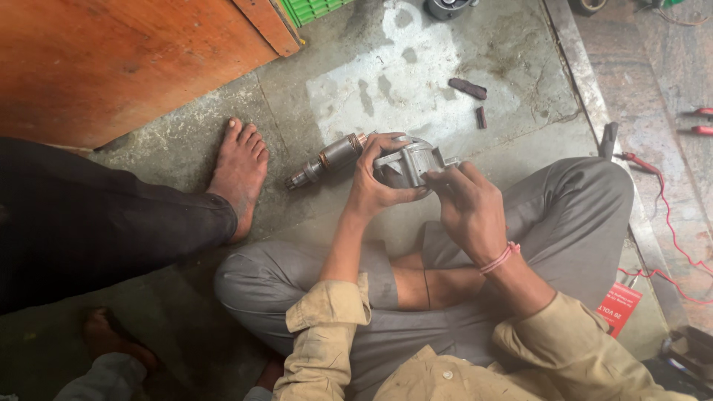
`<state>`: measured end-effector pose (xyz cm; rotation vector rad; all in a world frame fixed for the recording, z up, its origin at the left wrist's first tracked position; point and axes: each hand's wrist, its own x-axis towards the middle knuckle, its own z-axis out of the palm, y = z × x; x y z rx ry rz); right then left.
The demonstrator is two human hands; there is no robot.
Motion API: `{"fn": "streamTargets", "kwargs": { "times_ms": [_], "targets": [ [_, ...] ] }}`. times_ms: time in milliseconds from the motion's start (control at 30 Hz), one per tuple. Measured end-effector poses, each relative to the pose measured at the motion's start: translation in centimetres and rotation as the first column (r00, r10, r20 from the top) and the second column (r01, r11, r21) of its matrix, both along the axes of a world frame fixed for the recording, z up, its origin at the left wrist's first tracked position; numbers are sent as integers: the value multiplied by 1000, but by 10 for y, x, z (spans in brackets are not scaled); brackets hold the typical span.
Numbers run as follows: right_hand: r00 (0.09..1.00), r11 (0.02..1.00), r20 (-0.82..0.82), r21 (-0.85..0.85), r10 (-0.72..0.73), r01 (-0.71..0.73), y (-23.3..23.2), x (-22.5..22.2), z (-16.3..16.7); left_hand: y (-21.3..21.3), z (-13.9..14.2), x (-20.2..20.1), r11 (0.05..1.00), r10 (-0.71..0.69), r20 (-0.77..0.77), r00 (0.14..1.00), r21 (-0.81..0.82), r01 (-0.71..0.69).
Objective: The person sits cross-legged on the workshop floor holding an aluminum starter motor housing and files its edge with a flat file, rotating the housing to work around it. Near the end they set the housing down and pick up a starter motor armature and carbon brush from the floor.
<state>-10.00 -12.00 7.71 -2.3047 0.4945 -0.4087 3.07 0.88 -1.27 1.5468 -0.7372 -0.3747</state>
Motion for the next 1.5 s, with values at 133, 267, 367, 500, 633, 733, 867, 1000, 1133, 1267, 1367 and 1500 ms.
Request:
{"fn": "streamTargets", "kwargs": {
  "times_ms": [133,267,367,500,633,733,867,1000,1133,1267,1367,1500],
  "targets": [
    [999,1000,-28,-5,-24,24,0,1,-2,0,-1,0,1000,-5,1,1000,-14,5],
    [999,1000,38,22,6,-7,2,-1,-1,1,-2,0,1000,1,18,1000,-18,-1],
    [999,1000,28,7,20,-20,0,0,0,0,-2,1,1000,-3,-19,1000,1,3],
    [1000,1000,18,9,0,-1,0,1,0,2,-2,0,1000,-7,41,999,-12,7],
    [999,999,38,47,-26,24,2,0,0,2,-3,1,1000,3,16,1000,-1,-3],
    [999,1000,43,7,-4,4,3,-1,-1,1,-3,1,1000,-10,9,1000,-23,10],
    [1000,999,22,37,-12,12,1,1,-2,2,0,0,1000,4,63,998,30,-6],
    [999,1000,40,-10,14,-14,-1,2,-2,0,3,1,1000,-2,-14,1000,-8,2],
    [1000,1000,1,10,-1,1,-2,1,-2,0,4,0,1000,-3,7,1000,-11,3],
    [1000,999,22,29,15,-15,-3,-1,-1,0,4,1,1000,0,19,1000,-5,1],
    [999,999,2,-5,39,-39,-5,-2,-2,0,3,2,1000,-6,19,1000,6,6],
    [998,998,13,6,57,-57,-7,0,-6,2,1,-1,1000,-8,-16,1000,-15,8]
  ]
}}
